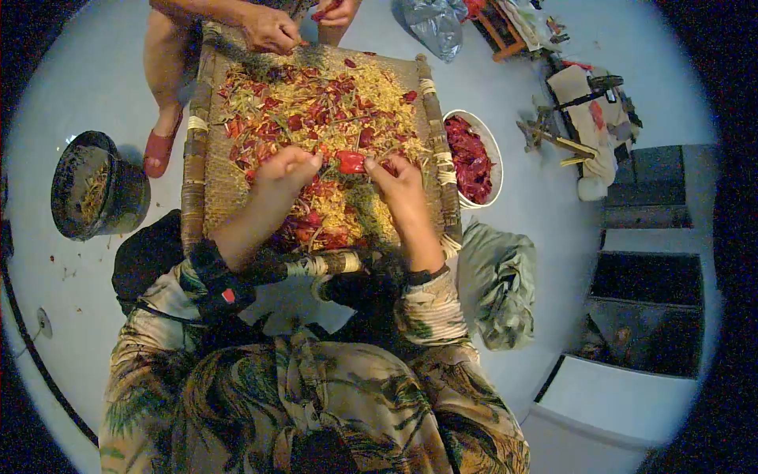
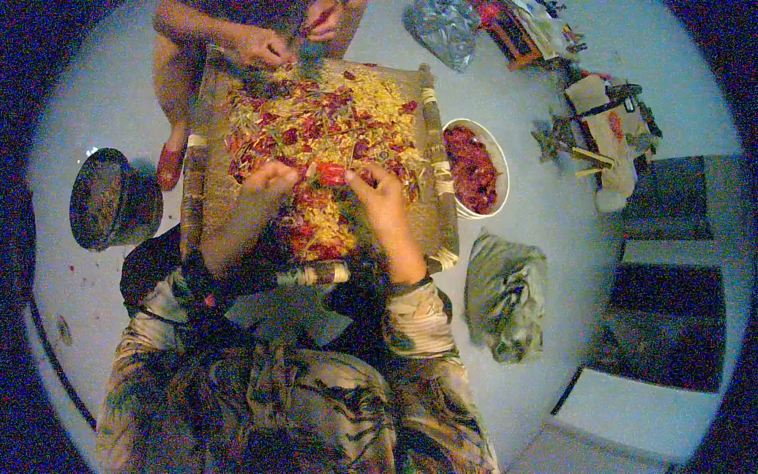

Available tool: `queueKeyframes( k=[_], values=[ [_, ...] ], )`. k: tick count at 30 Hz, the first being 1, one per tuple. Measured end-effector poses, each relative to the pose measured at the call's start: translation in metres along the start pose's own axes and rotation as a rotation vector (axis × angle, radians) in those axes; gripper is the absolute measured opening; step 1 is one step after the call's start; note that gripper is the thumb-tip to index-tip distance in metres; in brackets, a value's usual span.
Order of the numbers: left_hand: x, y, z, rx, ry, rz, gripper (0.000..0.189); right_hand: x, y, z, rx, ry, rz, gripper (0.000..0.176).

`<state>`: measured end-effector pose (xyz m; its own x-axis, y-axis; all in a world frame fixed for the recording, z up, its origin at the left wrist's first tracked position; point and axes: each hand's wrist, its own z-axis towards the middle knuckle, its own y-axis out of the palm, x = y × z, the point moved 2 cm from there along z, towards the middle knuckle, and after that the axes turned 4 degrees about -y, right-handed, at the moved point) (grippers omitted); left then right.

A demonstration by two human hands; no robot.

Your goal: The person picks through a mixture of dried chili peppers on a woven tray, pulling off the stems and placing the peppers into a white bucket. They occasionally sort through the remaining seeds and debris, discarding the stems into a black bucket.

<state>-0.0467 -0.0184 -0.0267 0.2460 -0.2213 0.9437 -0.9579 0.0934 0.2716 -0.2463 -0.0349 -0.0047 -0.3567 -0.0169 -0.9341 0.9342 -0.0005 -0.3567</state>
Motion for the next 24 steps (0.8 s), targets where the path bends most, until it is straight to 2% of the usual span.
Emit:
queueKeyframes(
  k=[4,7,10,13,16,19,22,24],
  values=[
    [0.009,0.006,-0.007,-0.022,0.113,0.321,0.021,-0.003,0.009,-0.008,-0.058,0.177,0.163,0.018],
    [0.015,0.003,-0.006,0.036,0.318,0.496,0.020,-0.003,0.015,-0.011,-0.115,0.333,0.325,0.016],
    [0.034,0.003,-0.009,0.067,0.539,0.598,0.015,-0.005,0.016,-0.015,-0.175,0.363,0.451,0.020],
    [0.042,0.000,-0.010,0.036,0.575,0.659,0.010,-0.004,0.017,-0.015,-0.320,0.327,0.504,0.017],
    [0.043,-0.003,-0.011,0.004,0.569,0.728,0.009,-0.006,0.018,-0.014,-0.394,0.311,0.257,0.017],
    [0.048,-0.002,-0.015,-0.013,0.524,0.771,0.011,-0.004,0.017,-0.011,-0.152,-0.091,-0.122,0.031],
    [0.040,-0.002,-0.015,-0.019,0.551,0.853,0.011,-0.012,0.018,-0.011,-0.045,-0.164,-0.004,0.040],
    [0.037,0.000,-0.016,-0.034,0.558,0.860,0.008,-0.024,0.027,-0.016,-0.134,-0.195,-0.019,0.040]
  ],
)
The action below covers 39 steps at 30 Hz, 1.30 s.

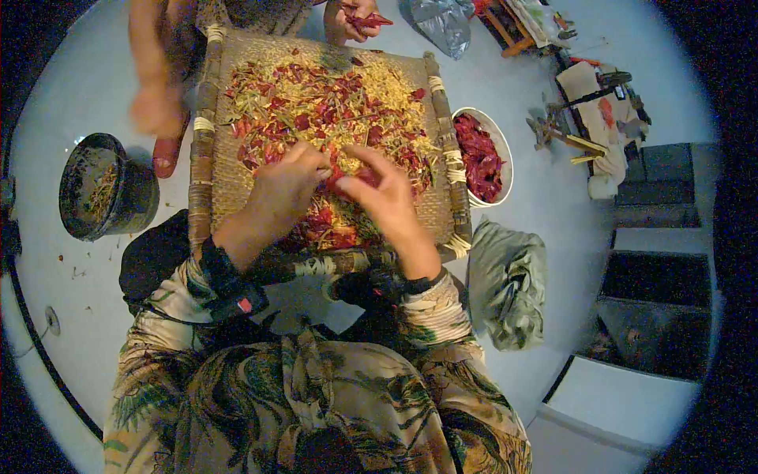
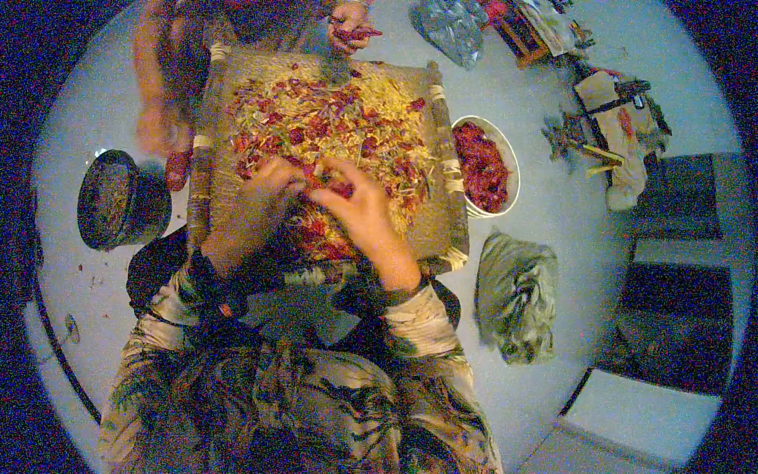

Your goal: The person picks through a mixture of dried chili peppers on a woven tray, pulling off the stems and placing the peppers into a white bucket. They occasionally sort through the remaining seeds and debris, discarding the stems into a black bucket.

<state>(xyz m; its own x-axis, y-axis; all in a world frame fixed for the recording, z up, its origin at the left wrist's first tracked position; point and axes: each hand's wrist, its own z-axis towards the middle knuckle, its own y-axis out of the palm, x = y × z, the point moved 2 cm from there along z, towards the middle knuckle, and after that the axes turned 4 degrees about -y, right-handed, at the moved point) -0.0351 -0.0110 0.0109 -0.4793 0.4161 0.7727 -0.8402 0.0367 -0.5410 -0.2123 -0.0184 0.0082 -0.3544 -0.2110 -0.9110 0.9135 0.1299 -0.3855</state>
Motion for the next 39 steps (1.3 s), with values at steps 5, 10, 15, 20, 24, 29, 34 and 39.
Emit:
queueKeyframes(
  k=[5,10,15,20,24,29,34,39],
  values=[
    [0.003,0.000,0.001,0.035,-0.066,-0.109,0.009,-0.011,0.015,-0.006,-0.126,0.031,0.013,0.030],
    [-0.008,0.008,0.001,-0.016,-0.376,-0.432,0.010,-0.010,0.013,-0.006,-0.083,-0.089,-0.069,0.023],
    [-0.018,0.015,-0.003,-0.096,-0.545,-0.955,0.011,-0.018,0.011,-0.007,-0.076,-0.182,-0.103,0.020],
    [-0.027,0.003,0.001,-0.178,-0.607,-1.254,0.013,-0.009,0.009,-0.009,-0.080,-0.158,0.003,0.019],
    [-0.014,-0.005,0.005,-0.175,-0.602,-1.007,0.012,-0.012,0.007,-0.008,-0.050,-0.082,0.003,0.017],
    [-0.009,-0.001,0.000,-0.211,-0.488,-0.973,0.013,-0.011,0.003,-0.007,0.021,-0.181,-0.143,0.015],
    [0.001,-0.003,0.001,-0.174,-0.402,-0.611,0.012,-0.018,0.001,-0.006,0.002,-0.368,-0.331,0.015],
    [-0.001,0.004,-0.001,-0.102,-0.306,-0.435,0.010,-0.021,0.003,-0.007,-0.042,-0.479,-0.442,0.012]
  ],
)
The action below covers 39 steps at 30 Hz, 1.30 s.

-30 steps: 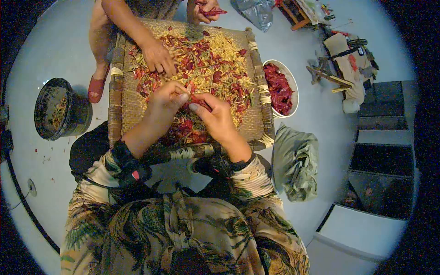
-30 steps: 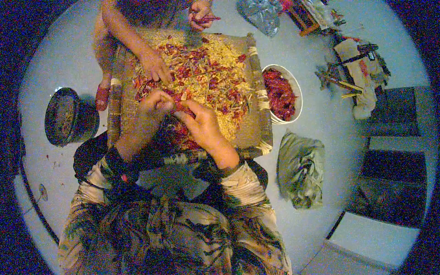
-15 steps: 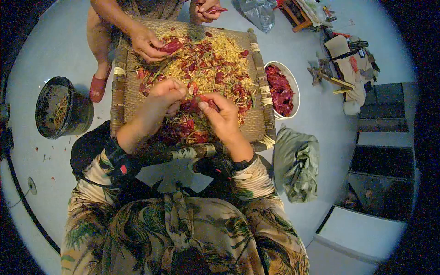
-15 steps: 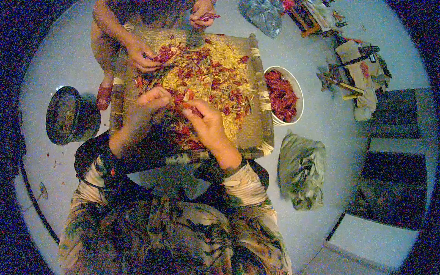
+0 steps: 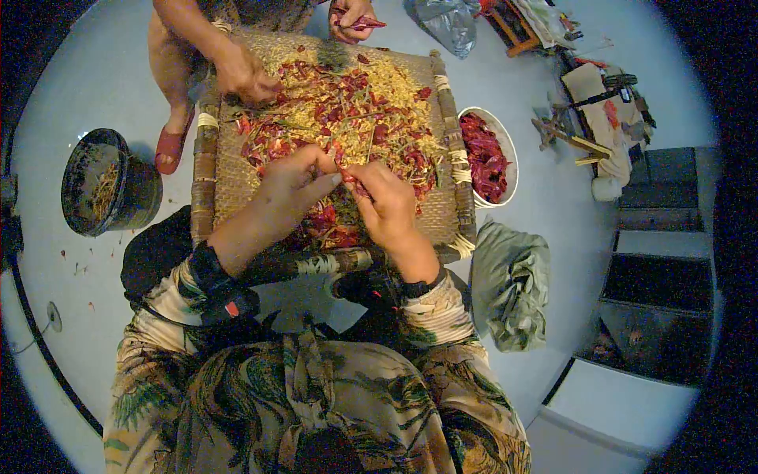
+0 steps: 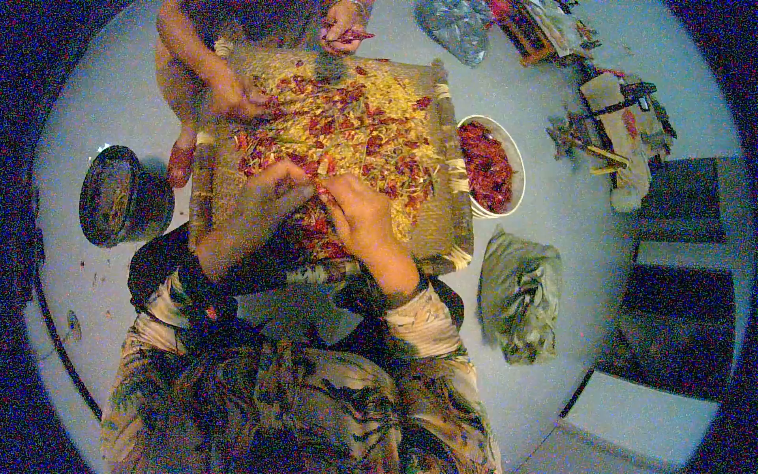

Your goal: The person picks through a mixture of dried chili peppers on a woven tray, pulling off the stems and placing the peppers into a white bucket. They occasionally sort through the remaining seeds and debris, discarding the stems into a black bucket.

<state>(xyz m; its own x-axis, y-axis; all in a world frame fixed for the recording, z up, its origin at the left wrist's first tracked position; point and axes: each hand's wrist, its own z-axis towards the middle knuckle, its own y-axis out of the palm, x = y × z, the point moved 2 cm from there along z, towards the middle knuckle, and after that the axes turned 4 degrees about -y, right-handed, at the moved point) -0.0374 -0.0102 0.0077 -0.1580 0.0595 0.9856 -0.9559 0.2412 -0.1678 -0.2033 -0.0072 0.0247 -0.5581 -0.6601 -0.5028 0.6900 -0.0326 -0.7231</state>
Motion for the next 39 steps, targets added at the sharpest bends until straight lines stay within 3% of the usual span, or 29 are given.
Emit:
queueKeyframes(
  k=[4,10,13,20,26,28,31,37,39],
  values=[
    [0.001,-0.002,-0.002,0.027,0.093,0.134,0.008,-0.001,0.000,-0.002,-0.034,-0.036,-0.047,0.020],
    [-0.007,0.000,-0.003,-0.055,-0.026,-0.045,0.008,-0.001,0.004,-0.006,-0.074,-0.069,-0.126,0.025],
    [-0.007,0.000,-0.003,-0.097,-0.100,0.017,0.006,-0.004,0.003,-0.005,-0.085,-0.065,-0.101,0.025],
    [-0.012,0.005,-0.004,-0.058,-0.088,-0.159,0.008,-0.005,0.001,-0.004,-0.054,-0.050,-0.031,0.022],
    [-0.013,0.009,-0.006,-0.042,-0.175,-0.283,0.010,0.013,0.014,-0.013,0.024,0.423,0.418,0.016],
    [-0.004,0.006,-0.006,-0.067,-0.268,-0.386,0.011,0.007,0.011,-0.009,0.032,0.477,0.483,0.016],
    [-0.007,0.005,-0.003,-0.199,-0.307,-0.818,0.014,0.008,0.012,-0.008,0.071,0.525,0.581,0.015],
    [0.007,-0.020,0.005,-0.246,-0.245,-1.027,0.007,0.023,0.011,-0.011,0.112,0.525,0.593,0.014],
    [0.010,-0.020,0.003,-0.213,-0.295,-0.961,0.006,0.022,0.013,-0.010,0.134,0.535,0.622,0.015]
  ],
)
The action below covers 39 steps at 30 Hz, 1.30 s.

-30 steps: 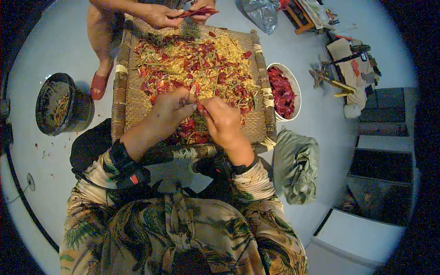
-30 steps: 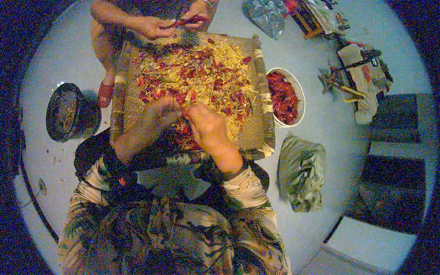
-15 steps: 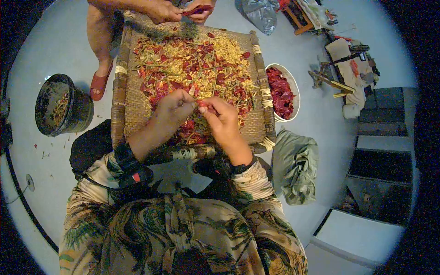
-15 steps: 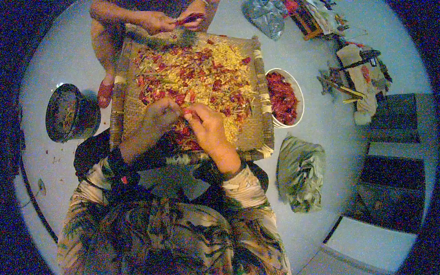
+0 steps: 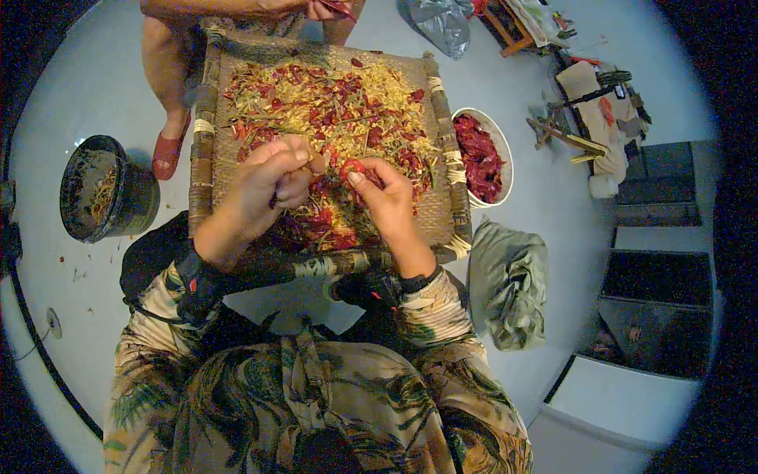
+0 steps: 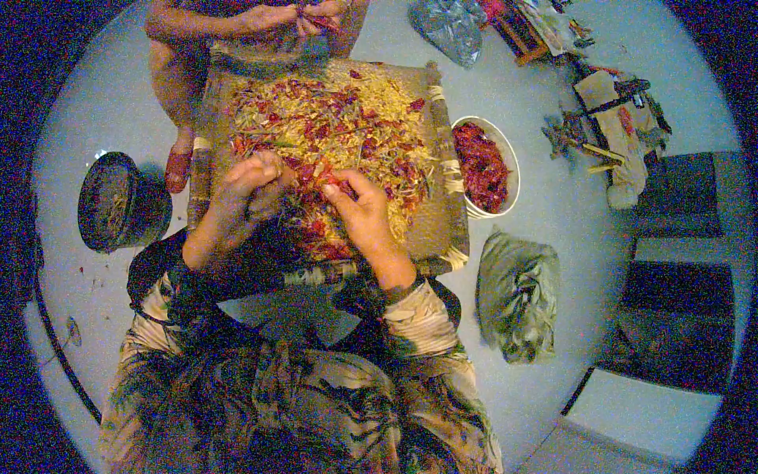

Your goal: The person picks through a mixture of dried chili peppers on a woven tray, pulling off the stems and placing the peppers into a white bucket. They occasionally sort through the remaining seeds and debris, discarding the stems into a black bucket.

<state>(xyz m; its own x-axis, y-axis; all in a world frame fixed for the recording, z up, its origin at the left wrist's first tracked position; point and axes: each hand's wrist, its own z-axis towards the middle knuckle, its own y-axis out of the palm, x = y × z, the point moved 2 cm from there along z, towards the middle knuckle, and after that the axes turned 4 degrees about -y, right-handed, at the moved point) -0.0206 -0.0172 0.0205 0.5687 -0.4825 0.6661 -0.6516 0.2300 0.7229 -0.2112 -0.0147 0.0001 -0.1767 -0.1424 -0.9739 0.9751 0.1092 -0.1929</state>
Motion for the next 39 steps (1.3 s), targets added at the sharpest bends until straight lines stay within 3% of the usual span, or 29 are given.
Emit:
queueKeyframes(
  k=[2,4,7,10,13,16,19,25,26,29,30,34,37,38,39],
  values=[
    [-0.003,0.001,0.000,0.011,0.003,0.041,0.004,-0.002,0.000,0.000,0.006,0.046,0.035,0.015],
    [-0.009,-0.001,0.001,-0.018,0.042,0.064,0.008,-0.002,-0.002,0.001,0.002,-0.044,-0.081,0.016],
    [-0.012,-0.001,0.003,0.110,0.012,0.289,0.012,0.004,-0.002,0.001,0.008,-0.119,-0.140,0.016],
    [-0.014,0.007,0.001,0.175,0.258,0.736,0.013,0.005,0.000,0.001,-0.014,-0.136,-0.206,0.017],
    [-0.010,0.019,-0.005,0.311,0.284,1.044,0.009,-0.008,0.004,-0.002,-0.069,-0.108,-0.321,0.018],
    [-0.015,0.018,-0.002,0.262,0.534,1.354,0.012,-0.010,0.006,-0.004,-0.087,-0.214,-0.409,0.019],
    [-0.020,0.019,0.006,0.249,0.533,1.298,0.008,-0.013,0.004,-0.006,-0.111,-0.280,-0.443,0.019],
    [-0.038,-0.008,0.016,0.115,0.204,0.642,0.008,-0.012,0.000,-0.006,-0.194,-0.191,-0.290,0.014],
    [-0.042,-0.011,0.016,0.150,0.116,0.612,0.007,-0.013,-0.002,-0.006,-0.194,-0.236,-0.284,0.013],
    [-0.033,-0.002,0.009,0.068,-0.205,0.136,0.007,-0.021,-0.009,-0.005,-0.207,-0.288,-0.317,0.013],
    [-0.026,0.004,0.006,0.063,-0.174,0.096,0.007,-0.019,-0.015,-0.002,-0.178,-0.386,-0.463,0.010],
    [-0.006,0.015,0.000,0.049,-0.077,0.046,0.010,-0.018,-0.059,0.006,0.011,-0.230,-0.334,0.014],
    [-0.007,0.013,-0.001,0.074,-0.065,0.054,0.014,-0.018,-0.117,0.021,0.328,-0.128,-0.377,0.017],
    [-0.009,0.012,0.000,0.085,-0.066,0.053,0.015,-0.021,-0.139,0.027,0.413,-0.262,-0.512,0.015],
    [-0.011,0.010,0.001,0.063,-0.061,0.043,0.015,-0.022,-0.158,0.031,0.538,-0.258,-0.610,0.015]
  ],
)
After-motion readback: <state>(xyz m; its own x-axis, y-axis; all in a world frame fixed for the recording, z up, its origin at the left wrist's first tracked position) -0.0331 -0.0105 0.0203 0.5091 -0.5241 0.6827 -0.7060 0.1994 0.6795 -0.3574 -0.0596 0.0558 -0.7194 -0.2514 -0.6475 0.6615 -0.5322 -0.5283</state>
